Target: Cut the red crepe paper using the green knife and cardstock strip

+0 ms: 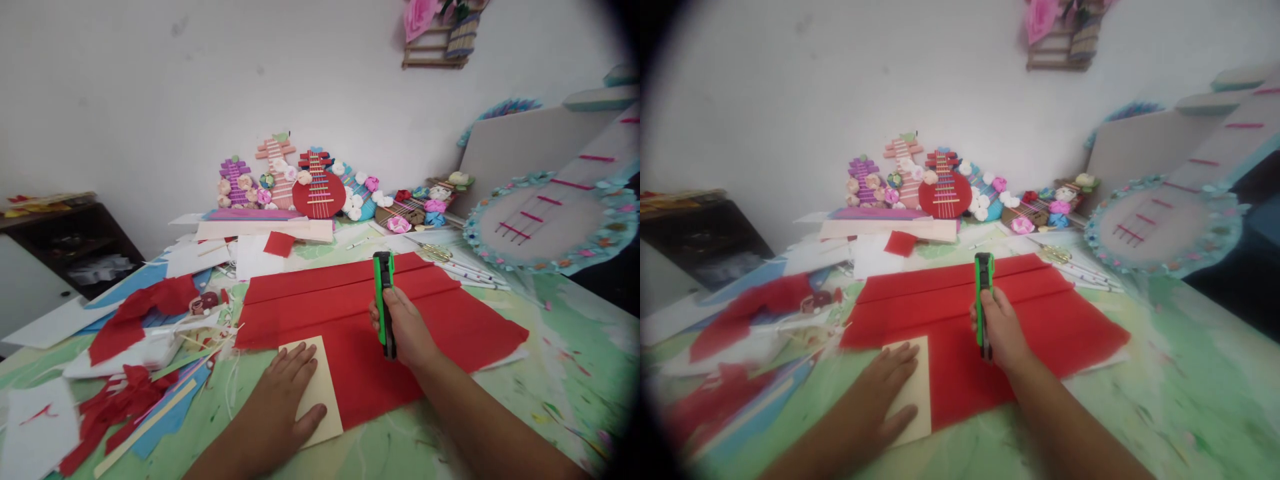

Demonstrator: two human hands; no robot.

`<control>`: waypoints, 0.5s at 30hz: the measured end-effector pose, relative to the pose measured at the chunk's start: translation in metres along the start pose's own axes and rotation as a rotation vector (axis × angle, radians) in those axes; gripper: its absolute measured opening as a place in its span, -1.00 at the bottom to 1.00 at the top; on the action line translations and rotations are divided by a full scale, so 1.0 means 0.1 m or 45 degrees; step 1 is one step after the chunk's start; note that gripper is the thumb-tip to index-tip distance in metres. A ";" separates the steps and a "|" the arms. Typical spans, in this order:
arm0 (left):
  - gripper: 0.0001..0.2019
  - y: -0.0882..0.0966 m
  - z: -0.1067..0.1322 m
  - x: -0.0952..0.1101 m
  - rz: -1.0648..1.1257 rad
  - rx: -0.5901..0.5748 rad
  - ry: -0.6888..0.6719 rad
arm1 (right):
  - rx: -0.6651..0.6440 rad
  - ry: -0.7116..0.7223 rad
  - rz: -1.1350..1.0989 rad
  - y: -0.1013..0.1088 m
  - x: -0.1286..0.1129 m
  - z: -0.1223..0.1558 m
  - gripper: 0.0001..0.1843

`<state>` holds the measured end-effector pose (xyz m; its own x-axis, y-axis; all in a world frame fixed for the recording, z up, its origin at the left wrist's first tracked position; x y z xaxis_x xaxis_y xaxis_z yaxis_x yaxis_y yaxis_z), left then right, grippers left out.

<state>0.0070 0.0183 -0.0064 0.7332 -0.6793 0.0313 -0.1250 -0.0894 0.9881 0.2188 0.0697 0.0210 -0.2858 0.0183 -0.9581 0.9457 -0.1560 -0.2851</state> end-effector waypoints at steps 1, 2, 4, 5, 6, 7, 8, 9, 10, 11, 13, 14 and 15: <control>-0.54 0.00 0.00 0.00 -0.006 -0.005 0.002 | 0.005 0.003 -0.008 0.00 0.00 0.00 -0.68; -0.54 0.00 0.00 0.00 -0.009 -0.010 0.002 | 0.010 0.008 -0.017 0.01 0.00 0.00 -0.68; -0.54 -0.01 0.00 0.00 -0.008 -0.024 0.004 | 0.015 0.019 -0.037 0.01 0.00 0.00 -0.68; -0.53 -0.01 -0.01 0.00 -0.007 -0.029 0.003 | 0.016 0.022 -0.047 0.02 0.00 0.00 -0.68; -0.53 -0.01 -0.01 0.00 -0.006 -0.034 0.006 | 0.015 0.024 -0.056 0.02 0.00 0.00 -0.68; -0.53 -0.01 -0.02 0.00 -0.005 -0.038 0.009 | 0.015 0.023 -0.064 0.02 0.00 -0.01 -0.68; -0.52 -0.01 -0.02 0.00 -0.003 -0.039 0.011 | 0.015 0.020 -0.071 0.02 0.01 -0.01 -0.68; -0.53 -0.01 -0.02 -0.01 -0.001 -0.041 0.012 | 0.019 0.016 -0.078 0.03 0.01 -0.02 -0.68; -0.53 -0.01 -0.02 -0.01 0.001 -0.039 0.011 | 0.024 0.011 -0.086 0.03 0.01 -0.02 -0.68; -0.53 -0.02 -0.02 -0.01 0.002 -0.037 0.011 | 0.029 0.004 -0.094 0.03 0.02 -0.03 -0.68; -0.53 -0.02 -0.01 0.00 0.001 -0.034 0.010 | 0.040 -0.006 -0.111 0.04 0.02 -0.04 -0.67; -0.53 -0.02 -0.01 0.00 0.000 -0.035 0.009 | 0.046 -0.009 -0.120 0.04 0.02 -0.04 -0.67; -0.53 -0.02 -0.01 0.00 -0.002 -0.038 0.008 | 0.051 -0.012 -0.128 0.04 0.02 -0.05 -0.66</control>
<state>0.0076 0.0190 -0.0078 0.7374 -0.6747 0.0307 -0.1038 -0.0683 0.9922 0.2230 0.0735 0.0174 -0.3806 0.0265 -0.9244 0.9053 -0.1930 -0.3783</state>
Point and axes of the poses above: each hand's wrist, its own z-axis away from the middle knuckle, its own y-axis out of the back of the hand, x = y × z, the point moved 2 cm from there along -z, towards the middle knuckle, and after that the axes turned 1 degree about -x, right-handed, at the moved point
